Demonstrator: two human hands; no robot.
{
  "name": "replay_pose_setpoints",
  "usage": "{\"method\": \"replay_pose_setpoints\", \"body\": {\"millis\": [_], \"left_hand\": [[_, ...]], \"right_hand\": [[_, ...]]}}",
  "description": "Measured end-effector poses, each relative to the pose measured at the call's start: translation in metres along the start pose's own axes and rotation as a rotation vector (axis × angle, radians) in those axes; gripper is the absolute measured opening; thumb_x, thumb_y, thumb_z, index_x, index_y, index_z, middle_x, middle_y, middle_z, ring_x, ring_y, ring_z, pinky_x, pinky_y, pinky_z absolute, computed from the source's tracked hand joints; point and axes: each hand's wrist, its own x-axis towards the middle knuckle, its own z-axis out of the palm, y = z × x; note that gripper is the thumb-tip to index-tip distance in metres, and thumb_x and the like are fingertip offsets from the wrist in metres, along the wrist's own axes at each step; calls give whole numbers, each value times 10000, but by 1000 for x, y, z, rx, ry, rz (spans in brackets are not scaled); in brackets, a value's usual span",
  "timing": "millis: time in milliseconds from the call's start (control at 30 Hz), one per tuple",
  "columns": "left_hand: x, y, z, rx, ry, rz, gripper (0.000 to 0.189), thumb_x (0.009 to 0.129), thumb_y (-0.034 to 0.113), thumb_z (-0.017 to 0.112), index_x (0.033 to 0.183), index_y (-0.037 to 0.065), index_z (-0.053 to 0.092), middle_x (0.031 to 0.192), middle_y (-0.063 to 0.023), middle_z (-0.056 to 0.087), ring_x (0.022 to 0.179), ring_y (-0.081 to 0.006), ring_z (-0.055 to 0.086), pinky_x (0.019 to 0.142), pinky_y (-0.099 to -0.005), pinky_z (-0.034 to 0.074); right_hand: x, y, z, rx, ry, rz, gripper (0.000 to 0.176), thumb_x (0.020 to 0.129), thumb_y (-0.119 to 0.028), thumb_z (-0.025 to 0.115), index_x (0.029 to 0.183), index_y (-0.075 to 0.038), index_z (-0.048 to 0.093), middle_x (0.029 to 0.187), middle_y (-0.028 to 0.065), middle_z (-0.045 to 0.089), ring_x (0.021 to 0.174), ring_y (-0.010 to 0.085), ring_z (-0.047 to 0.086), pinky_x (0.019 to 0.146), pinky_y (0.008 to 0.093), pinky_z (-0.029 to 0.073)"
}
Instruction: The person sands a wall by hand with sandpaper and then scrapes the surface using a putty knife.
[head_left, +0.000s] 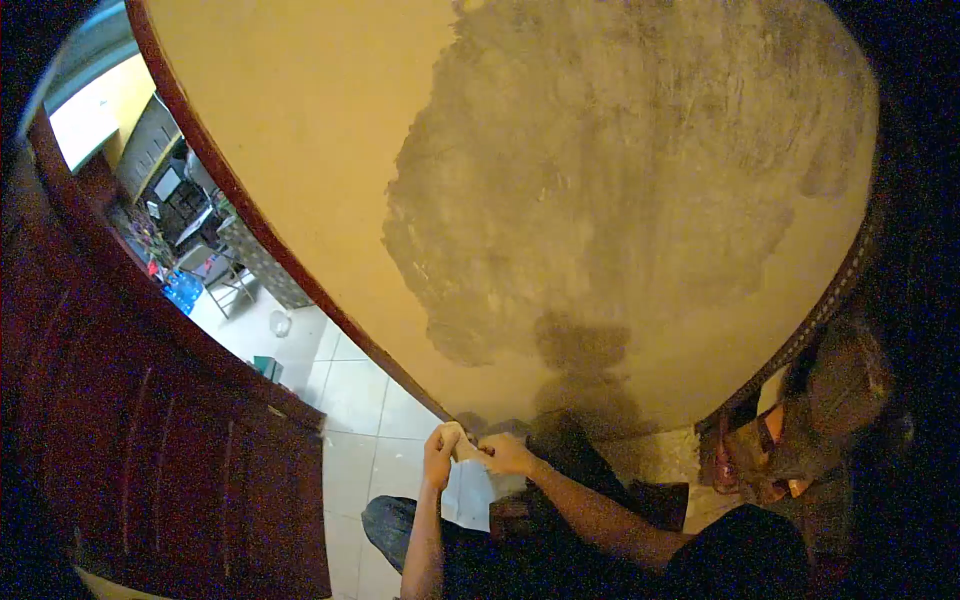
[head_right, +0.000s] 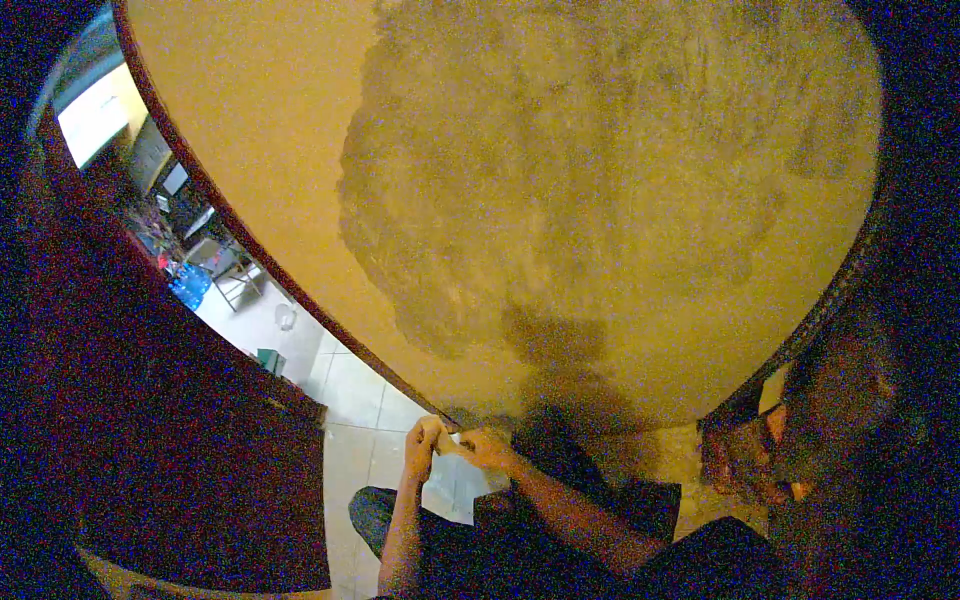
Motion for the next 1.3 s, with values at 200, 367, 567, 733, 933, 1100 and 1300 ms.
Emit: {"method": "replay_pose_setpoints", "body": {"millis": [200, 367, 567, 733, 933, 1100, 1300], "left_hand": [[-3, 138, 16, -42, 231, 86, 244, 961, 252, 554, 1012, 14, 546, 830, -71, 600, 733, -163, 603, 665, -295, 509], [9, 250, 38, 134, 359, 442, 182, 945, 173, 594, 1023, 15, 550, 884, -56, 602, 773, -122, 577, 693, -260, 479], [28, 336, 59, 244, 432, 676, 257, 903, 189, 661, 1035, -16, 579, 843, -73, 642, 775, -166, 606, 735, -297, 487], [56, 363, 57, 405, 519, 832, 275, 855, 173, 706, 998, -48, 627, 908, -142, 686, 807, -205, 642, 737, -320, 495], [65, 376, 67, 569, 559, 925, 256, 834, 186, 729, 912, -45, 653, 817, -162, 694, 734, -204, 657, 685, -312, 499], [68, 375, 64, 492, 543, 886, 256, 827, 201, 743, 877, -35, 657, 781, -111, 687, 697, -132, 622, 625, -282, 485], [69, 372, 71, 293, 490, 832, 231, 846, 190, 733, 887, -28, 666, 803, -51, 671, 712, -105, 597, 644, -249, 482]], "right_hand": [[1, 23, 14, 31, 19, 11, 385, 829, -408, 634, 803, -25, 672, 717, 173, 645, 655, 317, 625, 590, 432, 465], [1, 30, 17, -33, -24, -27, 357, 812, -391, 637, 830, -39, 690, 745, 171, 662, 692, 327, 636, 624, 442, 479], [1, 34, 14, -31, -67, 46, 363, 812, -388, 640, 806, -26, 676, 764, 185, 666, 705, 355, 636, 641, 453, 486], [2, 35, 13, -85, -103, -2, 370, 817, -392, 634, 835, -25, 680, 826, 195, 675, 757, 363, 649, 678, 459, 495], [0, 28, 11, -69, -110, 111, 344, 828, -379, 612, 898, -51, 691, 916, 188, 680, 866, 370, 643, 763, 466, 492], [2, 35, 15, -106, -156, 61, 337, 830, -357, 602, 901, -40, 693, 918, 189, 681, 878, 376, 640, 785, 464, 491], [3, 38, 19, -59, -188, 120, 326, 828, -327, 606, 892, -18, 687, 908, 211, 673, 882, 386, 634, 779, 471, 491]]}}
